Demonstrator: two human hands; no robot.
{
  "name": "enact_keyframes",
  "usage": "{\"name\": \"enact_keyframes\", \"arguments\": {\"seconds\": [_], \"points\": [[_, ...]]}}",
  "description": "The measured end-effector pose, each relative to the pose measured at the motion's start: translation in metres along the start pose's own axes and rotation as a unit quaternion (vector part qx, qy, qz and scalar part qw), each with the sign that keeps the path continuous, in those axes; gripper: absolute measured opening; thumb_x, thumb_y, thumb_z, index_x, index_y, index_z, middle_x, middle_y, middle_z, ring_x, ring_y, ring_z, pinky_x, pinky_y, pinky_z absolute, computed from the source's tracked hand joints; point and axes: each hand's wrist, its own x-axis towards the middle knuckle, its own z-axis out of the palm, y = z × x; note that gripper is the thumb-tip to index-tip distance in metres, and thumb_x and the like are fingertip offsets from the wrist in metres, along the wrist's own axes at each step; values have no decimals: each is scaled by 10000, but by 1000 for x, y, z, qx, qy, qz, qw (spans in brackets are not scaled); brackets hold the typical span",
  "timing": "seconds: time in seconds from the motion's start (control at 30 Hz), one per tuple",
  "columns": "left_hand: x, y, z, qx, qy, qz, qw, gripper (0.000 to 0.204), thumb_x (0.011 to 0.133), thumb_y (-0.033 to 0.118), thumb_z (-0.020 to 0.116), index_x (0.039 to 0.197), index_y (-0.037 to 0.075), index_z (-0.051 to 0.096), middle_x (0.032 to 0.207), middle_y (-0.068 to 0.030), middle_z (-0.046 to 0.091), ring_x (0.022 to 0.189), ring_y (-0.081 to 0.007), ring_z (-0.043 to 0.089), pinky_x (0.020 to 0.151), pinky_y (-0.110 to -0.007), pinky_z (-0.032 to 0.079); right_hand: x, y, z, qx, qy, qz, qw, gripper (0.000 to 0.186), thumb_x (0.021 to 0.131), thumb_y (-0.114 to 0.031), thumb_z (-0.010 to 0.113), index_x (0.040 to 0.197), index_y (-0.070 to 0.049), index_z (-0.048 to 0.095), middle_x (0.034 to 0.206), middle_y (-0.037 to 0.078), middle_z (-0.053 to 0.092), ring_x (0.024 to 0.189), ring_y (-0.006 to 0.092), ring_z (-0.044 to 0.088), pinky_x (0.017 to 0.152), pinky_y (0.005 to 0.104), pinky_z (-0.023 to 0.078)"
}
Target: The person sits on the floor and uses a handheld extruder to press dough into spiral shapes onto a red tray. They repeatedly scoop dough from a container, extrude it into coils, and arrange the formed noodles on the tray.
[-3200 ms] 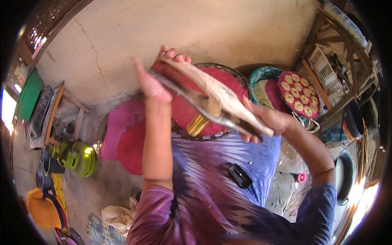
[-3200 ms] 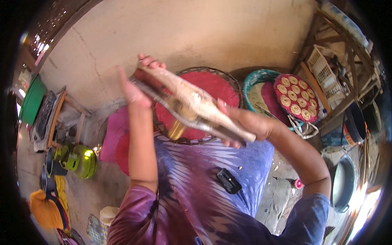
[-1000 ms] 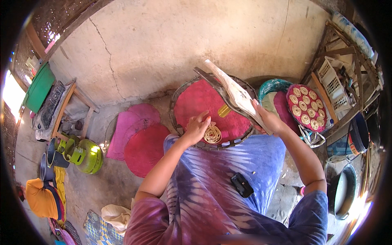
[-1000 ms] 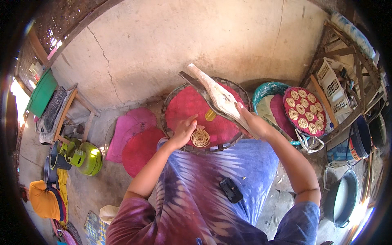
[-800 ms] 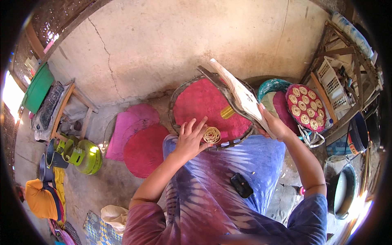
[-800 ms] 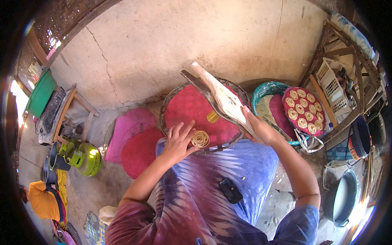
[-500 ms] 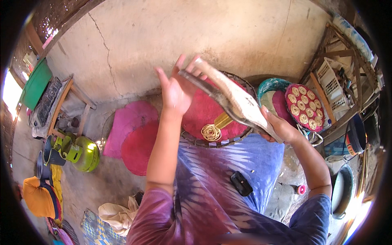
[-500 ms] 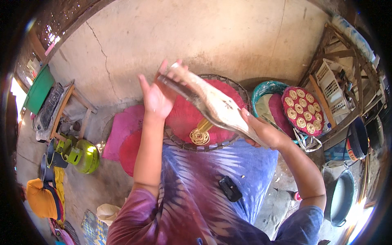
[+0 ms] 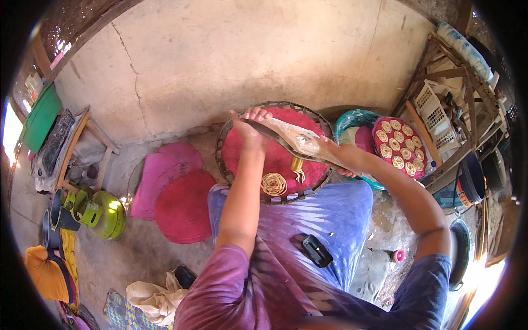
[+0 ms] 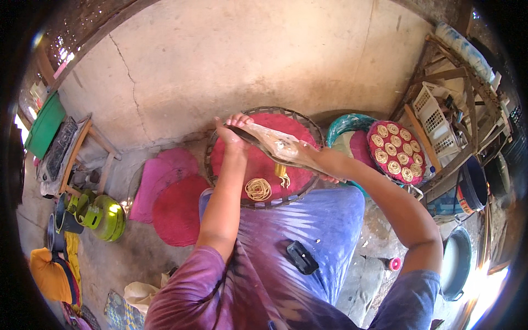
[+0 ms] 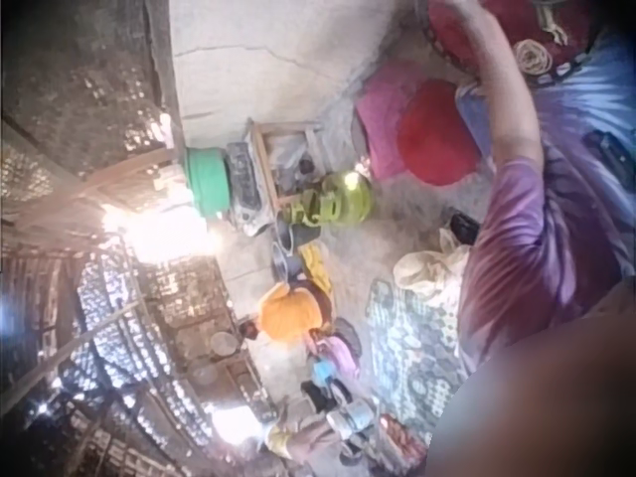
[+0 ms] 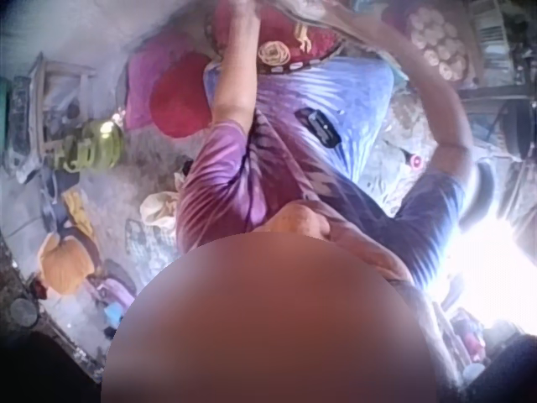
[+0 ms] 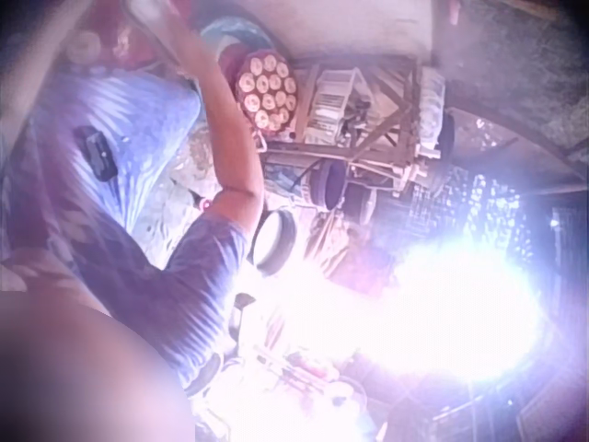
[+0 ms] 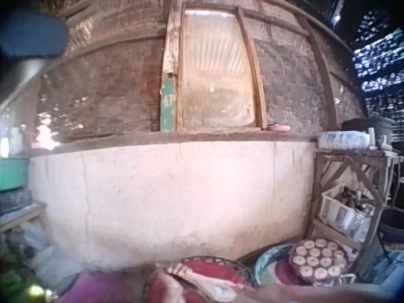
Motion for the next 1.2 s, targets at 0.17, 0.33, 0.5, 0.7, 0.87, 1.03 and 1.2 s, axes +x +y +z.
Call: {"name": "enact_keyframes", "arguments": {"seconds": [0.17,0.33,0.5,0.7,0.87,1.03,1.2], "points": [[-10,-6,13,-2,18,-17,1000,711,935,762,213,552,181,360,520,10,354,484,-166,394,595,-340,392,-25,-4,-11,3,-6,42,999,887,899,-811,249,670,-22,583,545,59,504,459,177,529,415,343,428],[0,-13,24,21,22,9,999,677,943,737,217,557,191,327,519,19,316,482,-152,341,597,-354,360,-22,-10,-13,-26,73,-6,997,891,913,-787,278,717,16,611,561,76,539,464,192,559,423,355,455],[-3,7,29,86,42,20,995,649,944,714,259,558,195,307,517,25,283,474,-147,289,581,-336,326,-17,-2,3,5,49,8,999,896,903,-797,292,694,14,611,568,92,558,471,203,571,440,349,471],[-6,-28,8,28,17,-39,999,666,954,712,224,553,184,283,510,13,257,481,-151,273,576,-339,328,-28,22,-8,-9,74,-2,997,913,887,-819,296,738,14,638,564,83,551,504,201,584,470,344,478],[0,-45,19,127,13,-77,989,659,952,716,225,773,153,517,734,-29,512,700,-173,468,699,-349,382,-19,41,-11,32,111,-3,993,891,904,-797,309,752,12,650,573,79,549,518,196,588,474,342,467],[-47,-42,-8,745,-7,-204,634,757,972,715,232,1259,119,601,1166,-53,646,1140,-170,532,990,-408,391,-21,59,-8,71,91,-34,993,862,929,-767,306,781,4,661,583,85,546,526,186,584,463,343,447],[-66,-53,-48,733,-89,-289,609,793,993,689,224,1327,70,590,1250,-90,648,1240,-206,522,1120,-414,304,-20,60,-2,83,112,-41,989,875,932,-761,317,875,30,687,616,104,570,586,198,610,524,344,473]]}}
